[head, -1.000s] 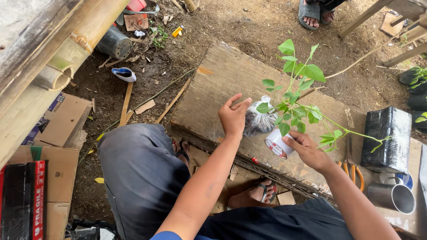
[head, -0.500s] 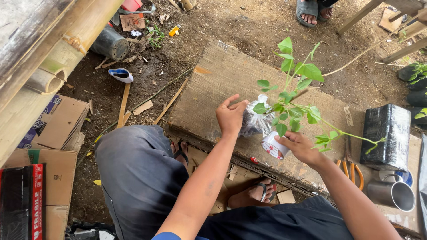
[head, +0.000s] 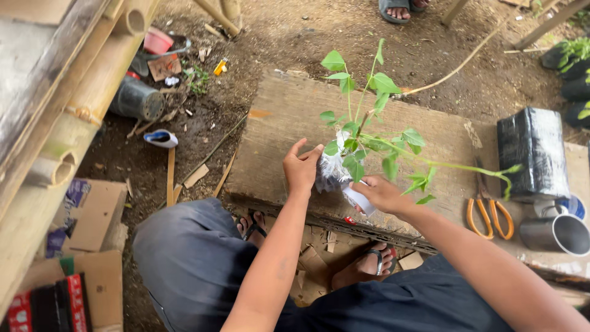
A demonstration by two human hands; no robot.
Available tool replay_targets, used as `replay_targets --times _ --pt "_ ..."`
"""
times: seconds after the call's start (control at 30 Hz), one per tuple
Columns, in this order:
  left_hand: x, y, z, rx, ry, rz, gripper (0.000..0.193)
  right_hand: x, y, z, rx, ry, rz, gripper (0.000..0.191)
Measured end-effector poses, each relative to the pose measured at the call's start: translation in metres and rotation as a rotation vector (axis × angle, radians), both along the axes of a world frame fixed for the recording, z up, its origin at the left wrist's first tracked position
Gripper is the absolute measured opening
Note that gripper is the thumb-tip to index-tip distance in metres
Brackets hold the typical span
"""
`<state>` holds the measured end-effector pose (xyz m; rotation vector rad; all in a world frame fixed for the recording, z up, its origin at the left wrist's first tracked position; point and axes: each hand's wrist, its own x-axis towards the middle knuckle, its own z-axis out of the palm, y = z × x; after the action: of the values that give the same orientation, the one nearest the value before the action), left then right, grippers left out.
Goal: The person wraps a small potted plant with clear plastic wrap and secures it with white tape. They rotate the plant to cover all sides, then place the wrapped plant on a wooden workbench.
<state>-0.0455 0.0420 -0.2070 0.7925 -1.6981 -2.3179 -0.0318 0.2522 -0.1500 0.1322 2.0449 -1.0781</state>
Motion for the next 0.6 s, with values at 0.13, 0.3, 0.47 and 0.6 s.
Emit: replay_targets --times 0.13,0.3,0.47,0.6 --pt "-0.012 0.001 0.002 -0.135 -0.037 -0.038 0.077 0.010 -0.011 -0.004 -0.054 0.006 -0.096 0.043" --pt "-0.004 -0.007 0.011 -0.460 0.102 -0.151 0.068 0.017 -0.020 -0.014 -0.110 0.009 -0.158 0.048" --pt "0.033 0.011 0.034 -0.954 0.409 -0.507 0.078 0.017 -0.018 -0.026 -0.109 0.016 -0.056 0.052" --pt "0.027 0.014 0.062 -0.891 0.319 -0.564 0.094 0.024 -0.010 -0.022 -0.029 0.215 0.224 0.056"
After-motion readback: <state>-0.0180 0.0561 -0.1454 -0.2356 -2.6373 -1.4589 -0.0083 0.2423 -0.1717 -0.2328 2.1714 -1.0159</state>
